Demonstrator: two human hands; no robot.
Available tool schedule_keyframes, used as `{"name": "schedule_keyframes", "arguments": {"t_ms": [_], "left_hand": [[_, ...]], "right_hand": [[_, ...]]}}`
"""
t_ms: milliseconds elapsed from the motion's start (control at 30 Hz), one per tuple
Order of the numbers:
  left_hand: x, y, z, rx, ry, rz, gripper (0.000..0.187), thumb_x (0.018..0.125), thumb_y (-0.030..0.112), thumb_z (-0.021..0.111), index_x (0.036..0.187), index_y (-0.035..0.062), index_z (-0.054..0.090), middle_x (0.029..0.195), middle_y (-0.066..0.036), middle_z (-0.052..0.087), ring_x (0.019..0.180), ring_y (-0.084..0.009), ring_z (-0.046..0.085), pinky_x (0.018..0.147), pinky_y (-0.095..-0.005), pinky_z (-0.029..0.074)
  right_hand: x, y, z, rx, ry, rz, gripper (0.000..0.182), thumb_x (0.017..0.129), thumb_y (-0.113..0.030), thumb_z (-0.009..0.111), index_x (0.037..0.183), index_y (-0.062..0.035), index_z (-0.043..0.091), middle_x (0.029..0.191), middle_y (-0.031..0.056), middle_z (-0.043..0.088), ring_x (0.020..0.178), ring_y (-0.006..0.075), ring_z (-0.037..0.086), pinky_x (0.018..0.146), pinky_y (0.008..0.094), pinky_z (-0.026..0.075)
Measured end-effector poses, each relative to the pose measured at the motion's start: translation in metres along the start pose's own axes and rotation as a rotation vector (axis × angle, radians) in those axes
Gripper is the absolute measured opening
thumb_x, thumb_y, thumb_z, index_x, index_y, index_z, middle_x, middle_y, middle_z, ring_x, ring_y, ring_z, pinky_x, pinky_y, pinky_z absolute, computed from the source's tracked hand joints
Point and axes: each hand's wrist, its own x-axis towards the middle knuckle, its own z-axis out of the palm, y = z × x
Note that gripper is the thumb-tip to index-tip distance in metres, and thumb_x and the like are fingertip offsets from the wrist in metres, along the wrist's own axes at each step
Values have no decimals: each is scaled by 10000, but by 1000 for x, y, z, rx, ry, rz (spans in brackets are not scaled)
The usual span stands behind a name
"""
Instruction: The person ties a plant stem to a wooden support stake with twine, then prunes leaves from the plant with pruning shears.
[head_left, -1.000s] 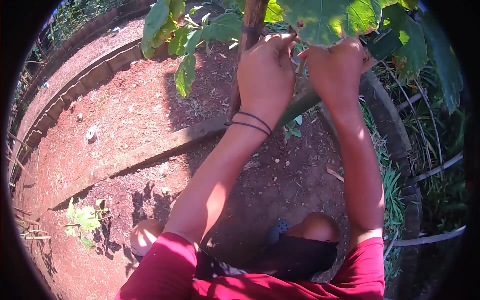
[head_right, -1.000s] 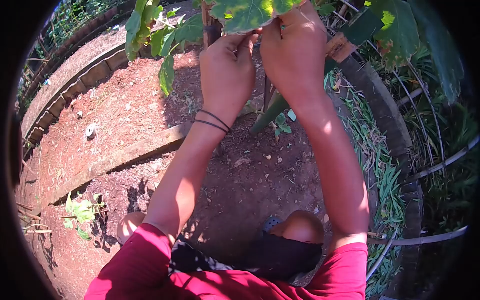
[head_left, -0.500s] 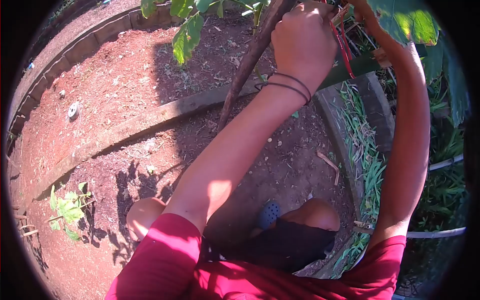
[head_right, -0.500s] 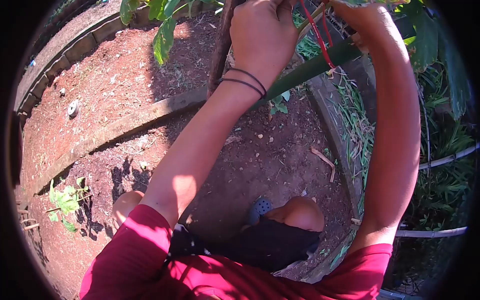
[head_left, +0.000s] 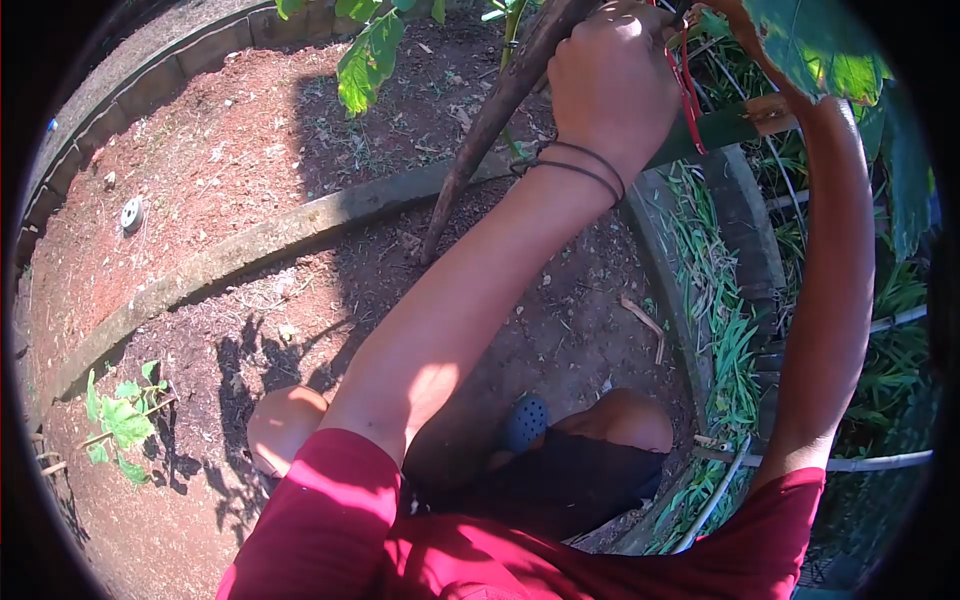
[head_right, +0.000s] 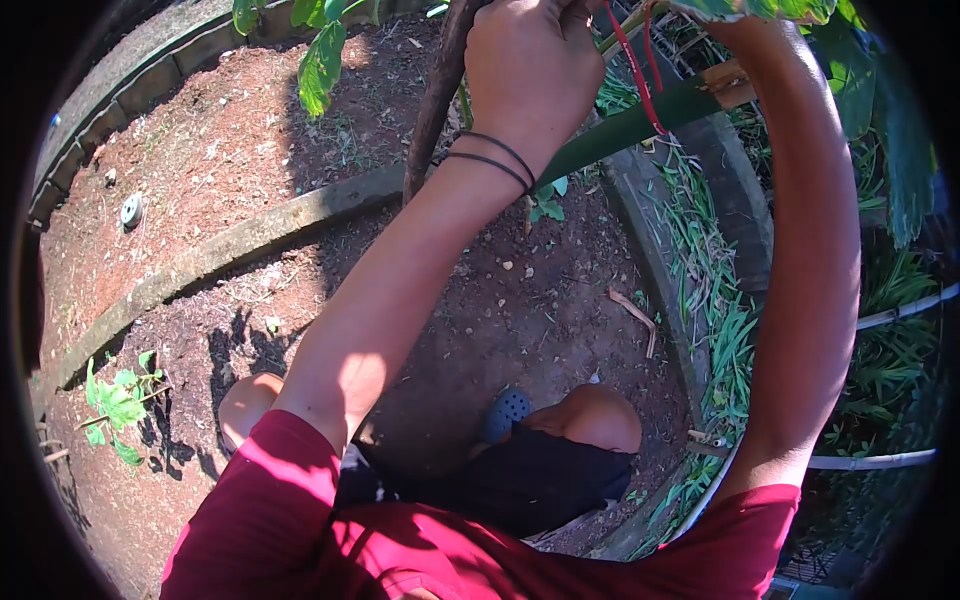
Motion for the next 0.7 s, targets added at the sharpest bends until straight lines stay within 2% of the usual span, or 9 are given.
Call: {"name": "schedule_keyframes", "arguments": {"t_ms": [67, 133, 300, 467, 700], "left_hand": [[2, -1, 1, -7, 16, 49, 247, 838, 29, 584, 1048, 41, 715, 933, -214, 697, 859, -409, 673, 748, -492, 546], [2, 0, 1, 12, 7, 45, 246, 838, 28, 584, 1045, 40, 718, 935, -217, 698, 860, -408, 674, 750, -487, 548], [2, 1, 1, -17, 39, 48, 241, 847, 32, 584, 1042, 41, 725, 907, -221, 697, 842, -410, 674, 743, -484, 549], [5, 5, -4, 37, -70, -35, 259, 863, 49, 586, 1078, 59, 730, 871, -227, 691, 809, -415, 671, 716, -499, 542], [5, 3, -3, 72, -70, -17, 253, 869, 68, 593, 1084, 68, 725, 868, -224, 690, 805, -413, 672, 704, -503, 538]], "right_hand": [[4, -5, -2, 11, -23, 19, 300, 919, -286, 677, 1119, -65, 711, 1044, 122, 710, 944, 264, 674, 834, 396, 532], [15, -52, -10, 20, -48, 37, 302, 920, -291, 678, 1117, -65, 712, 1041, 121, 710, 942, 260, 674, 832, 394, 532], [22, -57, -22, 47, -114, 72, 305, 922, -304, 682, 1110, -66, 715, 1035, 117, 711, 937, 251, 673, 827, 389, 532], [32, -105, -37, 76, -174, 103, 309, 923, -317, 686, 1103, -67, 718, 1028, 112, 712, 932, 241, 673, 823, 385, 532], [40, -134, -55, 112, -263, 168, 317, 926, -336, 692, 1093, -68, 722, 1019, 107, 714, 924, 229, 672, 817, 378, 533]]}}
